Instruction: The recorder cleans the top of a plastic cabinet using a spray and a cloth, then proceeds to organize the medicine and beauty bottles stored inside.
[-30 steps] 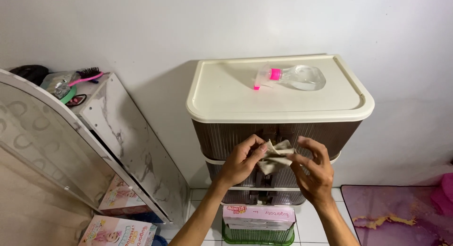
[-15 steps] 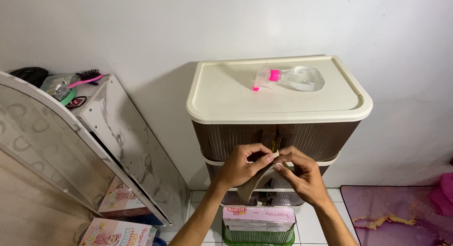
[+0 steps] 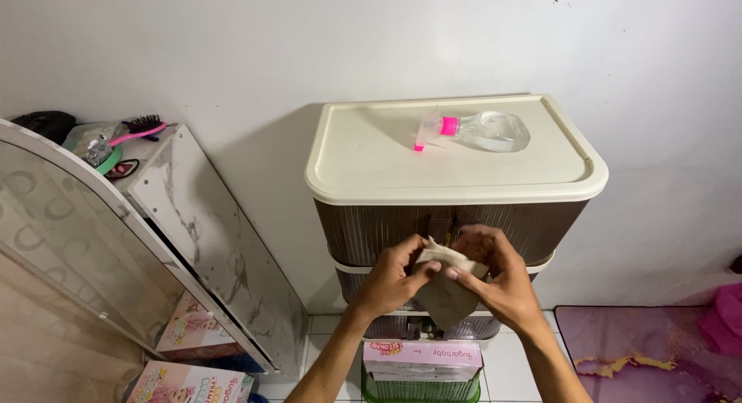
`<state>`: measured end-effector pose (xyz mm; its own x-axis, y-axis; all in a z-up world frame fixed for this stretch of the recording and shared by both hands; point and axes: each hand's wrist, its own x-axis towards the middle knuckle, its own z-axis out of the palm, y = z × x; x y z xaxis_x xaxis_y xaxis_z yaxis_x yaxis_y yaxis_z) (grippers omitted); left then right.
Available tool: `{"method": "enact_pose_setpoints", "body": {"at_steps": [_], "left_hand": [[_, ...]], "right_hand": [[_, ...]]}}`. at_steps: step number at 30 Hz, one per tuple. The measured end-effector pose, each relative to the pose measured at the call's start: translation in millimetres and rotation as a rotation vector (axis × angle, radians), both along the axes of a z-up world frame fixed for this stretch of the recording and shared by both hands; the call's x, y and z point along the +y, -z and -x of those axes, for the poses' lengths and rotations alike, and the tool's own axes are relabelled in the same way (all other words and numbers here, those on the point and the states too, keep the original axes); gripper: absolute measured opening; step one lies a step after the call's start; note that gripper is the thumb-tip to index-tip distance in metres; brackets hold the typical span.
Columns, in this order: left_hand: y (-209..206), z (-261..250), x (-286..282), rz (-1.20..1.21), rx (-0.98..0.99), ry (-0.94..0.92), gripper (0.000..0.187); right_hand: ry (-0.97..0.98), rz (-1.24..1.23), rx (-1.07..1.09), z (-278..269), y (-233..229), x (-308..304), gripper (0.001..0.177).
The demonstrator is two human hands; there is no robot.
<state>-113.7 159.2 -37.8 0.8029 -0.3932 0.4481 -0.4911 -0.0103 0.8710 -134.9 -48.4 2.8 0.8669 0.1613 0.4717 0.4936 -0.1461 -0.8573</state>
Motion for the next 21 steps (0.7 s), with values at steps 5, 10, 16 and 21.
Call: {"method": "enact_pose_setpoints", "body": {"at_steps": [5,10,16,21], "left_hand": [[9.6,1.5,6.3,0.086,0.014,-0.043,0.024],[38.1,-3.9,4.5,0.177,-0.139,0.134,0.026],[56.1,-11.0,19.3,0.111,-0.153,-0.045,0.036],[0.9,20.7,16.7,0.027,-0.082,0.114,0.056]], "right_hand": [[-0.098,-0.071,0.394,-19.4,45.6,-20.3,0.048],[-0.162,-0.153,0.316,-21.2,54.5,-19.0,0.023],[-0.398,-0.207,0.028,-23.5,56.4,-26.9,0.022],[-0.469,-0.293,0.068,-21.5,65.1,-32.1,0.019]]}}
